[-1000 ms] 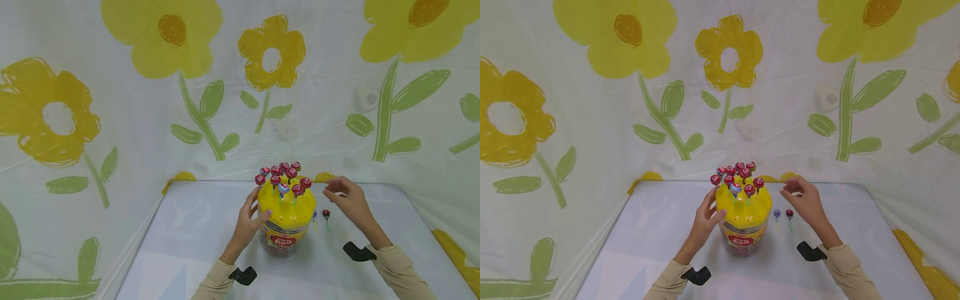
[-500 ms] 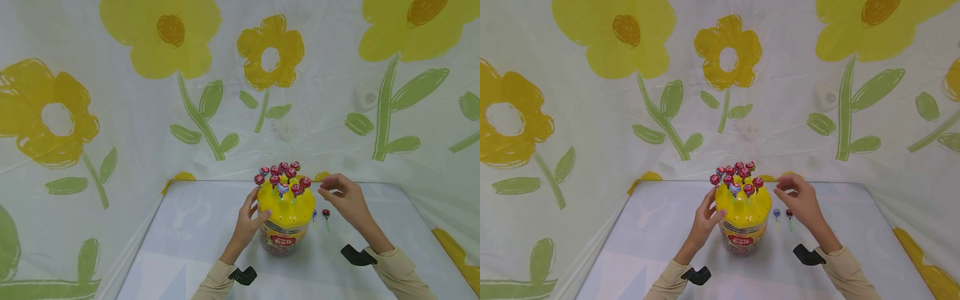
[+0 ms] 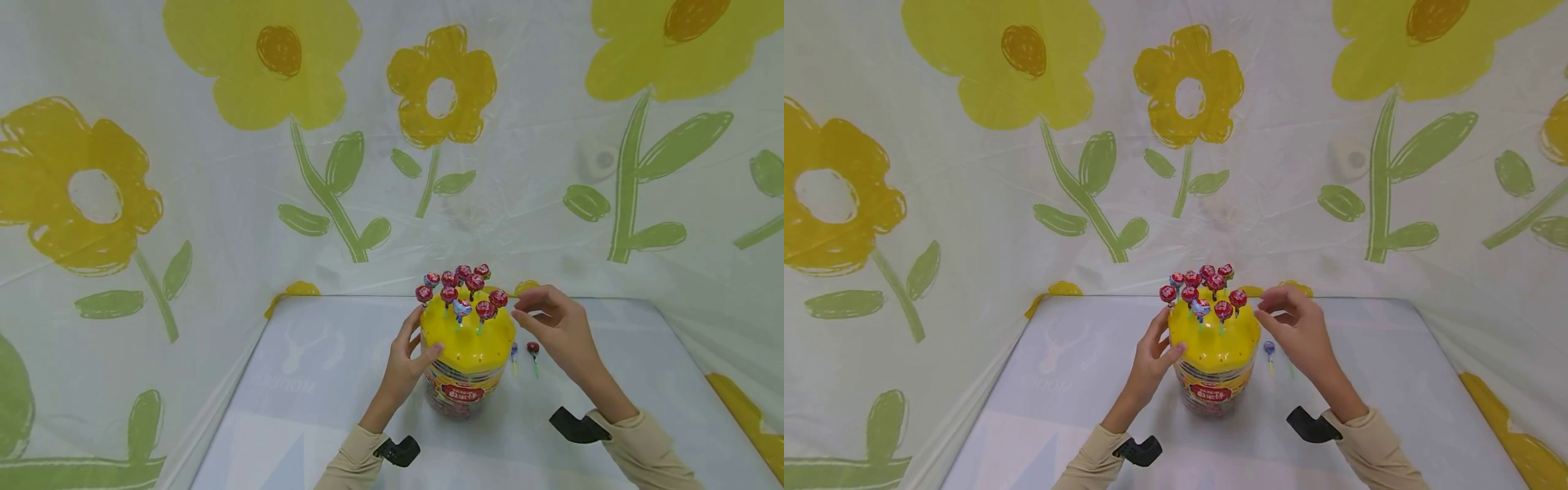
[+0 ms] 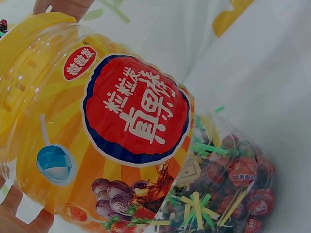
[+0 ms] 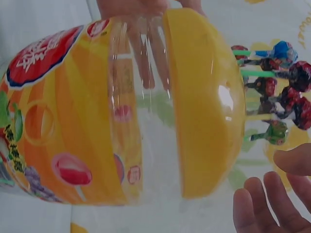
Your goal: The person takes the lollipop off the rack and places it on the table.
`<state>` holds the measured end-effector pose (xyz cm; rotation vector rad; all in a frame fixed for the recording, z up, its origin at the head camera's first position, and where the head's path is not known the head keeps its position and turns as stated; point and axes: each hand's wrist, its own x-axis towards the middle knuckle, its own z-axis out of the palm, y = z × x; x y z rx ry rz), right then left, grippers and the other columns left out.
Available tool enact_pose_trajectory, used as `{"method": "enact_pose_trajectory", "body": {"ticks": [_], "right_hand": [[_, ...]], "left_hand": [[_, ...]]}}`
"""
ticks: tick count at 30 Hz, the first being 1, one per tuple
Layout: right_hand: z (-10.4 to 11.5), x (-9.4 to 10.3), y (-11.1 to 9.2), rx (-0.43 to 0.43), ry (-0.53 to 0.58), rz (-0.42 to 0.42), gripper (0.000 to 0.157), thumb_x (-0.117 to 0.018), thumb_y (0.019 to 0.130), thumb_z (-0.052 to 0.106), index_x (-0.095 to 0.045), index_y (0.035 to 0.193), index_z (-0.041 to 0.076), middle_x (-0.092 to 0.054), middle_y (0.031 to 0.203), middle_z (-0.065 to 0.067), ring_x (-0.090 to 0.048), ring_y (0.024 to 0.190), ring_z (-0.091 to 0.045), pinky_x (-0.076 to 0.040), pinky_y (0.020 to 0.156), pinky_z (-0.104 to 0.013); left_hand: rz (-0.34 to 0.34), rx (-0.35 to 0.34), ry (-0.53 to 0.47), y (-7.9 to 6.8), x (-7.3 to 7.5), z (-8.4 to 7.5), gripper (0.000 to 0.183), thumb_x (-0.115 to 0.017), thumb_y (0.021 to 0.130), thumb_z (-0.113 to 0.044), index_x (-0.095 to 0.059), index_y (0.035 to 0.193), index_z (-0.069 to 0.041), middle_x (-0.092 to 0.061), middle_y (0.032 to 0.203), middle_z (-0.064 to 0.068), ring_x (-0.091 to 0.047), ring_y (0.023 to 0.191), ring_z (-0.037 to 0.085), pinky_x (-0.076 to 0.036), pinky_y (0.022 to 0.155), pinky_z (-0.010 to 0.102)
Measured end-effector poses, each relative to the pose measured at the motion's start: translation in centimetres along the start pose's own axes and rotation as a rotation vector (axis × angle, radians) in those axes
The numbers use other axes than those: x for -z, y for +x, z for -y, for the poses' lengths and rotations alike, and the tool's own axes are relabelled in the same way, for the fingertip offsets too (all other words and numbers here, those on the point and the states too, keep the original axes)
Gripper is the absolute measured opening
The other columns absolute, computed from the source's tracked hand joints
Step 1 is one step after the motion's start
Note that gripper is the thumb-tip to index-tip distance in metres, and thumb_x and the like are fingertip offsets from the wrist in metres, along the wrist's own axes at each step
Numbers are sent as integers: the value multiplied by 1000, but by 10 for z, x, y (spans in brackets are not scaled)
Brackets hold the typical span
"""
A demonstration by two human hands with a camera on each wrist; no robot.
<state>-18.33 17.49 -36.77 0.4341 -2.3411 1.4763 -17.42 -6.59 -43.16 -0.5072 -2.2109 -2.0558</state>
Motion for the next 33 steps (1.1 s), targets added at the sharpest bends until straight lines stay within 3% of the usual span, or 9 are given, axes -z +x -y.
{"method": "enact_pose_trajectory", "body": {"ticks": [11, 20, 33], "right_hand": [[6, -11, -1, 108, 139, 40, 29, -63, 77, 2, -54, 104, 5, -54, 98, -5, -56, 87, -17, -49, 71, -20], [8, -20, 2, 102, 125, 20, 37, -64, 76, 2, -51, 110, 9, -56, 102, -2, -57, 88, -14, -49, 73, -20], [18, -1, 8, 123, 188, -82, 41, -64, 75, -3, -50, 112, 7, -60, 97, -5, -60, 82, -17, -51, 69, -25]], "left_hand": [[2, 4, -4, 0, -1, 0, 63, -56, 83, -28, -26, 137, -18, -31, 137, -7, -28, 124, 12, -25, 101, 44], [-5, -3, -8, 0, -1, 0, 64, -57, 83, -26, -25, 138, -16, -31, 137, -7, -28, 124, 12, -25, 101, 45], [-5, -8, 2, 0, 0, 2, 64, -56, 83, -27, -25, 138, -15, -31, 138, -5, -28, 125, 13, -25, 100, 47]]}}
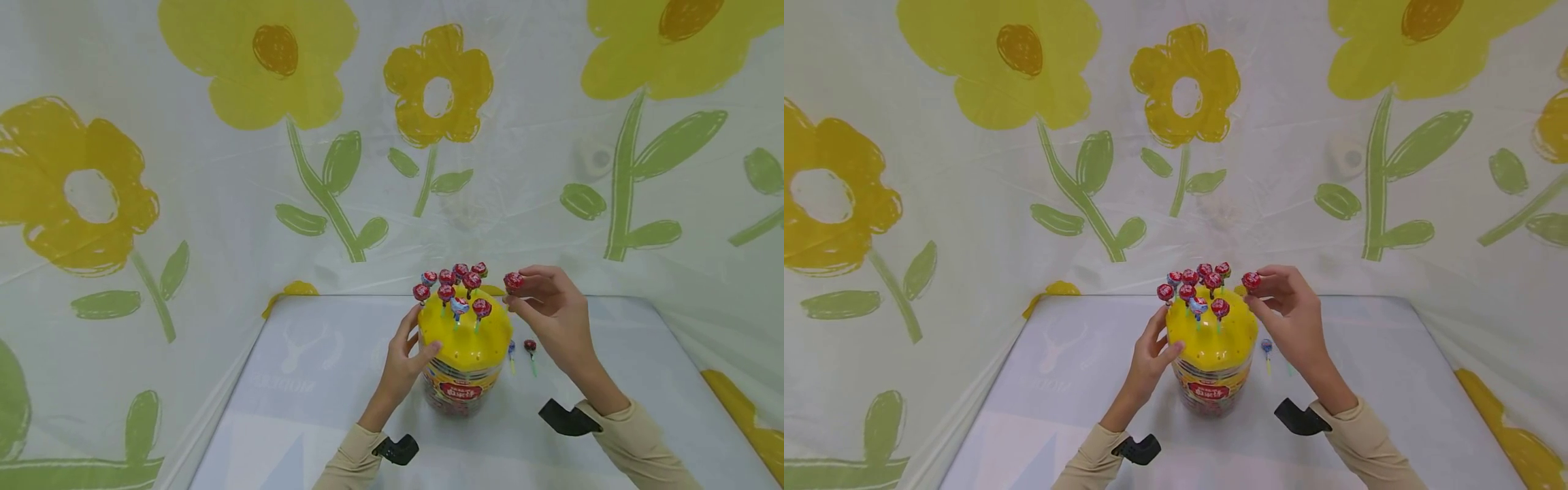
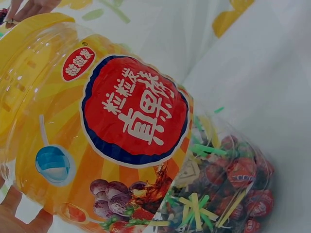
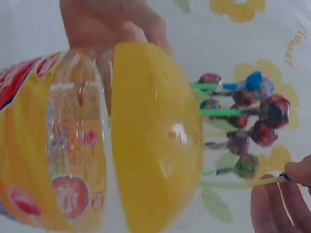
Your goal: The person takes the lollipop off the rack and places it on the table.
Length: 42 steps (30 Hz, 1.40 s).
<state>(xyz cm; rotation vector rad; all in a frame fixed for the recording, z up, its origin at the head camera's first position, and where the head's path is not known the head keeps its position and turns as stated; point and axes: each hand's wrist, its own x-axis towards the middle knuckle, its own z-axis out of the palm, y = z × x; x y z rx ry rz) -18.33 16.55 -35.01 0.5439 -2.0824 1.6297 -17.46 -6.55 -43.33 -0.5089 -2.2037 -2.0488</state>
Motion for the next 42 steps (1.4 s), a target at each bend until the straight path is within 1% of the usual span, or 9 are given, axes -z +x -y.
{"method": "enact_pose_trajectory", "body": {"ticks": [5, 9, 11, 16, 21, 29, 32, 36, 42], "right_hand": [[-1, 11, -2, -3, -75, -28, 42, -64, 74, -6, -50, 112, 2, -61, 93, -13, -60, 76, -16, -50, 65, -21], [-3, 16, -7, -55, -180, -48, 40, -64, 75, -3, -49, 111, 1, -60, 91, -14, -60, 74, -15, -49, 64, -17], [-9, 19, -10, -85, -219, -51, 39, -64, 75, -1, -49, 111, 2, -60, 90, -14, -60, 73, -16, -49, 64, -16], [-36, 31, -16, -140, -222, -54, 39, -65, 75, 1, -49, 111, 4, -60, 89, -15, -60, 72, -17, -49, 60, -16], [-66, 42, -22, -212, -265, -55, 39, -66, 76, 8, -48, 112, 8, -60, 90, -11, -60, 70, -12, -50, 57, -18], [-90, 51, -31, -280, -300, -58, 39, -65, 78, 11, -47, 111, 6, -59, 91, -15, -60, 70, -11, -51, 55, -22], [-102, 54, -35, -319, -326, -49, 40, -64, 79, 16, -45, 113, 4, -58, 92, -15, -60, 69, -9, -51, 55, -22], [-120, 59, -41, -364, -350, -33, 42, -63, 80, 21, -44, 114, 4, -58, 93, -15, -60, 68, -8, -51, 55, -22], [-140, 63, -47, -442, -375, -14, 43, -61, 81, 26, -44, 115, 4, -59, 94, -17, -61, 67, -7, -51, 55, -22]], "left_hand": [[0, -6, 5, 0, 1, 1, 64, -56, 83, -27, -25, 138, -15, -31, 138, -5, -28, 125, 13, -25, 100, 48], [3, -6, 1, 0, 1, 2, 64, -56, 83, -28, -25, 138, -16, -30, 138, -6, -27, 125, 14, -24, 100, 49], [4, -7, -5, 0, 1, 3, 64, -56, 83, -28, -25, 138, -16, -30, 138, -6, -27, 125, 13, -24, 100, 49], [1, -6, -7, 0, 1, 2, 64, -56, 83, -28, -26, 138, -15, -31, 137, -6, -28, 124, 12, -25, 100, 47], [-1, -5, -8, 0, 1, 1, 64, -56, 83, -27, -26, 138, -14, -31, 137, -6, -28, 124, 12, -25, 100, 46], [1, -2, -13, -1, 1, 0, 63, -56, 83, -26, -26, 137, -16, -31, 137, -7, -28, 124, 12, -25, 101, 45], [2, -6, -12, -1, 1, 0, 63, -56, 83, -26, -26, 137, -16, -30, 138, -7, -28, 124, 12, -24, 100, 47], [2, -7, -1, -1, 0, 1, 63, -56, 83, -27, -26, 138, -16, -30, 138, -8, -28, 124, 10, -25, 100, 45], [-1, -5, 8, -2, 1, 1, 64, -56, 83, -28, -26, 138, -15, -31, 137, -9, -28, 124, 11, -27, 100, 44]]}}
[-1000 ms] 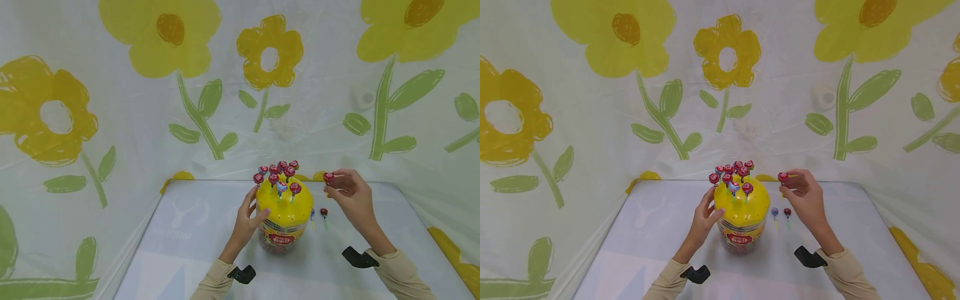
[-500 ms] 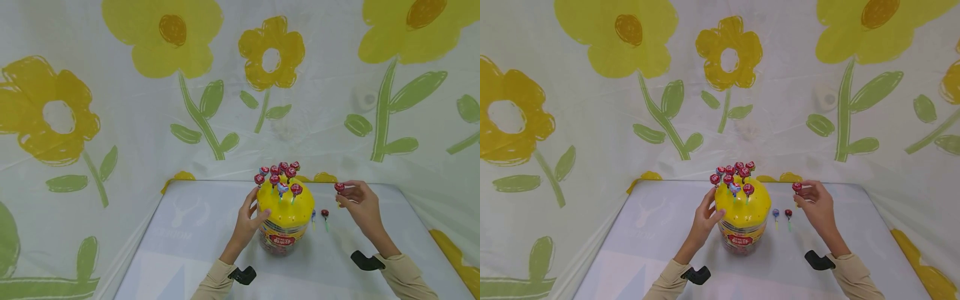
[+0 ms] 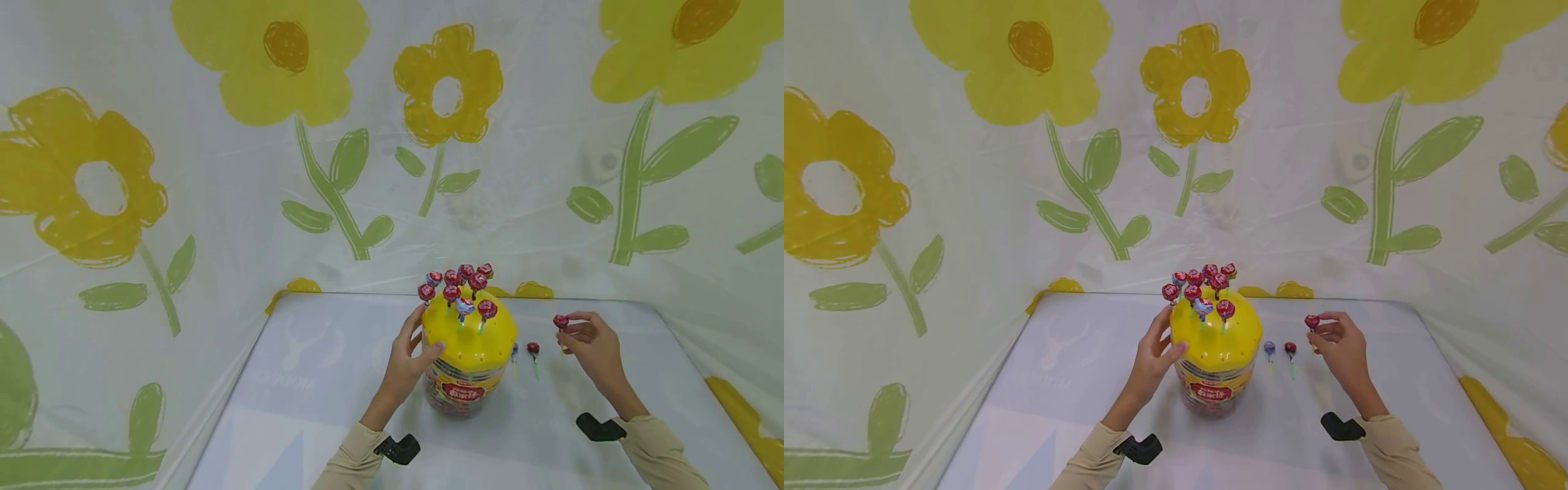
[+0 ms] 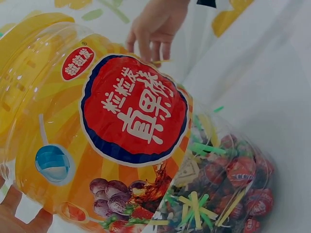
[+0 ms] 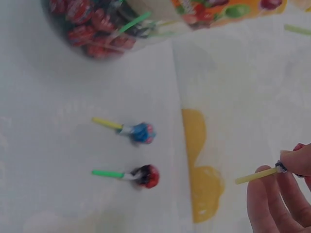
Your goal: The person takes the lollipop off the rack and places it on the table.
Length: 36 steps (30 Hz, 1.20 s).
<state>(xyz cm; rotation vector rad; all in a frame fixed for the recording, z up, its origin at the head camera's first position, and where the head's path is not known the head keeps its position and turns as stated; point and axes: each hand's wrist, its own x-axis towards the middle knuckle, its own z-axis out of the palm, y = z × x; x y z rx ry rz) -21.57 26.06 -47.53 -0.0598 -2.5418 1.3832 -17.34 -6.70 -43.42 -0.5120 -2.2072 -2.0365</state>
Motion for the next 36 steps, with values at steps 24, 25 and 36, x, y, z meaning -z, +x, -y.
{"method": "enact_pose_trajectory", "body": {"ticks": [24, 25, 36], "right_hand": [[-101, -30, 12, -252, -107, -2, 41, -62, 76, 13, -46, 110, -3, -58, 90, -24, -56, 64, -21, -44, 43, -26], [-96, -28, 10, -261, -125, 2, 40, -61, 75, 12, -46, 109, -4, -59, 89, -24, -56, 64, -22, -44, 45, -26], [-96, -36, 10, -259, -248, 16, 34, -60, 73, 6, -48, 103, -5, -58, 88, -25, -55, 72, -30, -41, 46, -25]], "left_hand": [[-12, -1, 10, 0, -2, 1, 63, -56, 83, -29, -26, 137, -17, -31, 137, -7, -29, 123, 12, -27, 100, 44], [-11, -1, 11, -1, -2, 1, 63, -56, 83, -29, -26, 138, -16, -31, 138, -6, -29, 124, 14, -28, 99, 44], [-6, -4, 6, 1, -1, -1, 63, -56, 83, -29, -26, 137, -17, -32, 136, -7, -30, 123, 11, -28, 100, 43]]}}
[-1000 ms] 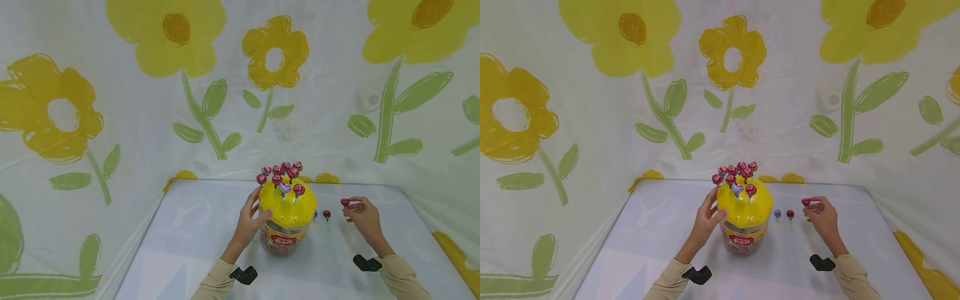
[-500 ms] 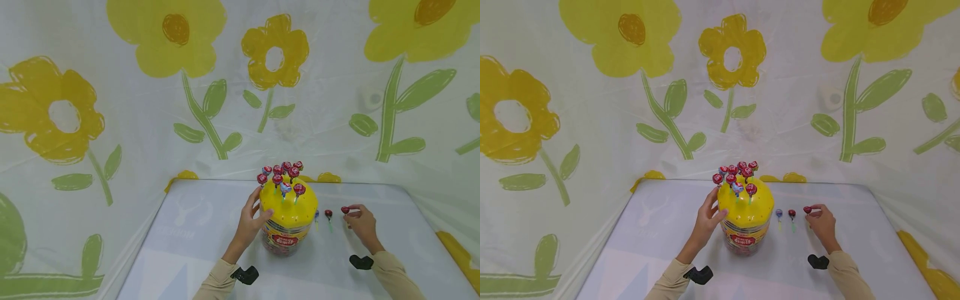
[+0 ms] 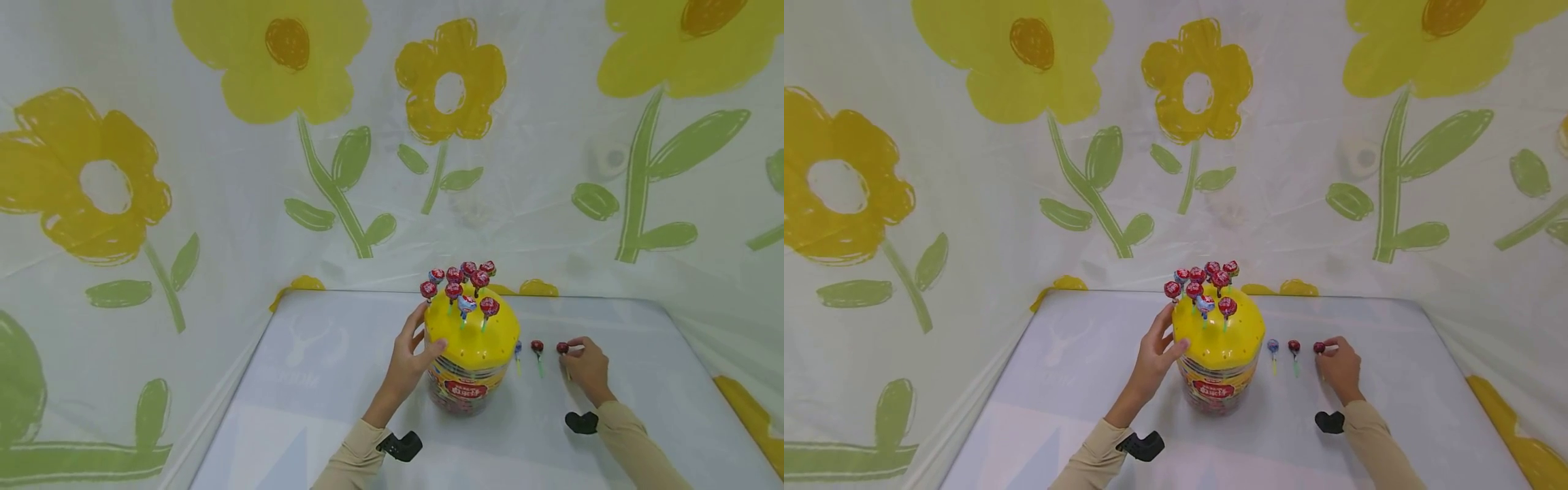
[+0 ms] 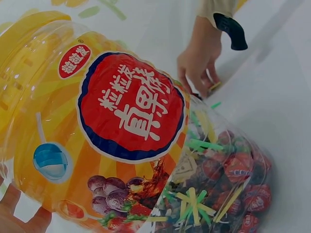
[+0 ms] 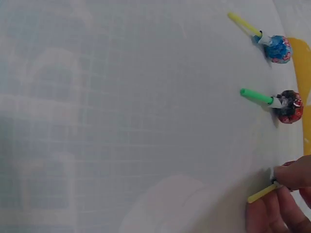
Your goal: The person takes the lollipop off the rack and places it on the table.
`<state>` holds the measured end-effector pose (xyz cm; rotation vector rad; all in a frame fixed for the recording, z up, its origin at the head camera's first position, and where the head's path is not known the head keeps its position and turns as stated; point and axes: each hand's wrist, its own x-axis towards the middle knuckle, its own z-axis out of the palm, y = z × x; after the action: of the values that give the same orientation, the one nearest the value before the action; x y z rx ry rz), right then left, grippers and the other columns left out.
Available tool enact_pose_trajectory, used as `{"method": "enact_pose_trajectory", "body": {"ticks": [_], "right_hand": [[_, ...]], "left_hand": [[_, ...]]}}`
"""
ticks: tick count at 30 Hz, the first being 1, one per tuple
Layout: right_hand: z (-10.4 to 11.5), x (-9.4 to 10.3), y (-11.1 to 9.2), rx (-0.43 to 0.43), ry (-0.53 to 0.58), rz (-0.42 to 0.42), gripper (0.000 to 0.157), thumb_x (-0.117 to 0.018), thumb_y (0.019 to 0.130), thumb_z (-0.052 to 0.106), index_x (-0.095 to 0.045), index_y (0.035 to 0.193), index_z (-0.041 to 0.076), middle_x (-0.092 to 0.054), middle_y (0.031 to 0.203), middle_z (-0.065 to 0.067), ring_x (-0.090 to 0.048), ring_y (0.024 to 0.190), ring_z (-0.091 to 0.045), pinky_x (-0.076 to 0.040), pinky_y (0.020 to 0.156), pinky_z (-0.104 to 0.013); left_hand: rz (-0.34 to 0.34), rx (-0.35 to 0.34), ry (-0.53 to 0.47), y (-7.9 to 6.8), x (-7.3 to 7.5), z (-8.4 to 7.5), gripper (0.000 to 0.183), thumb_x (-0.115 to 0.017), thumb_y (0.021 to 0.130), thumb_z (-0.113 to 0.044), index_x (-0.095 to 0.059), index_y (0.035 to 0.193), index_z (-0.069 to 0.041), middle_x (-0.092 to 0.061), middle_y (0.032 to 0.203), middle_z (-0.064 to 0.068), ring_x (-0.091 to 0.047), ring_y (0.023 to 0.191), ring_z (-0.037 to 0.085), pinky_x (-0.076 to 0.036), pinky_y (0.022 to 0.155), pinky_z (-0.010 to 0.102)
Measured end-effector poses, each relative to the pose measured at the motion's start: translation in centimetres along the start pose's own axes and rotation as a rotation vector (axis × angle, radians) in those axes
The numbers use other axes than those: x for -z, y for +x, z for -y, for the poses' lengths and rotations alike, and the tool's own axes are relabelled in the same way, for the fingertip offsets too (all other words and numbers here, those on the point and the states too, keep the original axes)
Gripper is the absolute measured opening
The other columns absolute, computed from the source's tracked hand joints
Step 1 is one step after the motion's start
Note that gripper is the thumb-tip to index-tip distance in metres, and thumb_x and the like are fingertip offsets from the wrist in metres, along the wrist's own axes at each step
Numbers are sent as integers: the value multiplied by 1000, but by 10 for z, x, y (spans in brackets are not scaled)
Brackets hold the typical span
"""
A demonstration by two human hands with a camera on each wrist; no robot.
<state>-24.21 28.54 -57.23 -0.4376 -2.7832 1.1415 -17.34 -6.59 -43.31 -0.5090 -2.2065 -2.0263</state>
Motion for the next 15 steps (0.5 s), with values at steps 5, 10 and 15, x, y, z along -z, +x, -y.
{"method": "enact_pose_trajectory", "body": {"ticks": [5, 10, 15], "right_hand": [[6, 3, 1, -30, -27, 36, 36, -60, 72, 6, -46, 104, -7, -56, 88, -27, -54, 73, -32, -43, 49, -31], [11, 10, -2, -60, -68, 61, 41, -59, 73, 8, -42, 107, -8, -54, 91, -29, -53, 77, -34, -43, 54, -35], [16, 18, -3, -19, -41, 73, 43, -60, 76, 12, -41, 109, -9, -54, 90, -29, -54, 67, -28, -43, 50, -32]], "left_hand": [[3, 2, 0, -1, 0, 1, 63, -56, 83, -30, -26, 137, -18, -32, 136, -7, -30, 122, 11, -28, 99, 43], [3, -1, 0, -1, -1, 1, 63, -55, 83, -30, -26, 137, -18, -32, 136, -8, -30, 122, 11, -28, 99, 42], [-1, -1, 0, -1, 0, 0, 62, -55, 83, -30, -26, 137, -19, -32, 136, -7, -30, 123, 11, -27, 99, 44]]}}
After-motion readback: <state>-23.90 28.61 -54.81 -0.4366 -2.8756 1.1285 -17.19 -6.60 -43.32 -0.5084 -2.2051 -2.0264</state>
